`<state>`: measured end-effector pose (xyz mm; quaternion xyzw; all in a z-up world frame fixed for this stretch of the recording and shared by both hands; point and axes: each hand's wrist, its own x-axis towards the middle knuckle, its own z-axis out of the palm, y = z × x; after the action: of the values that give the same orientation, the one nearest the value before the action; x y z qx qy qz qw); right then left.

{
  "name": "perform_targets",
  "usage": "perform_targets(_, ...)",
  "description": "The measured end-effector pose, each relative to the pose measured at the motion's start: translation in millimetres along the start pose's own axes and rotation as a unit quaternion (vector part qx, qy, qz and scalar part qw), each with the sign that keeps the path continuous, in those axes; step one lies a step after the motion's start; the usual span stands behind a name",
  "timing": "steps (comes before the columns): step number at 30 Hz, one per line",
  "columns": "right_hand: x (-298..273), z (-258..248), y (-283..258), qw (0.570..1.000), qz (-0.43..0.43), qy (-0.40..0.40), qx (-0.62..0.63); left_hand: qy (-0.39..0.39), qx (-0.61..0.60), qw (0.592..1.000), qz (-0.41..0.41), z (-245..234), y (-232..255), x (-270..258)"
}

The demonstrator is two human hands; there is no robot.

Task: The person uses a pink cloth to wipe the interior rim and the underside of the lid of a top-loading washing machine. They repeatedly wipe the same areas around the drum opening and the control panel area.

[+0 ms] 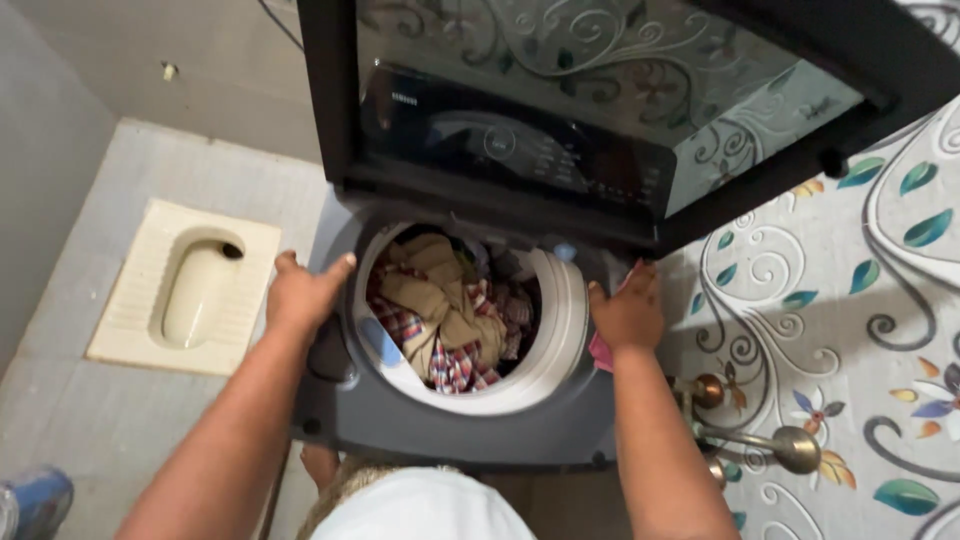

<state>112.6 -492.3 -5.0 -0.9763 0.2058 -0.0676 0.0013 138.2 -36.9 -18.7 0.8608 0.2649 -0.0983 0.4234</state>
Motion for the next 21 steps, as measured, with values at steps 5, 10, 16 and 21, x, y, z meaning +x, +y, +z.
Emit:
perform_targets(5,-46,-6,28,0.997,-0.078,-0.010,0.022,0.048,0.117,0.992,0.013,-3,21,-13)
perform_targets(10,-115,-4,52,0.978,-0.205,0.000,-0.047,0.026,0.148,0.988,-0.029,-8,34,-18)
perform_targets(16,-106,-23,23,0.961,-0.198,-0.133,-0.138,0.011,0.166,0.984,-0.056,-12,43,-20)
perform_targets(21,-49,-31,-4,0.971,-0.150,-0.137,-0.130,0.011,0.169,0.984,-0.051,-10,41,-20)
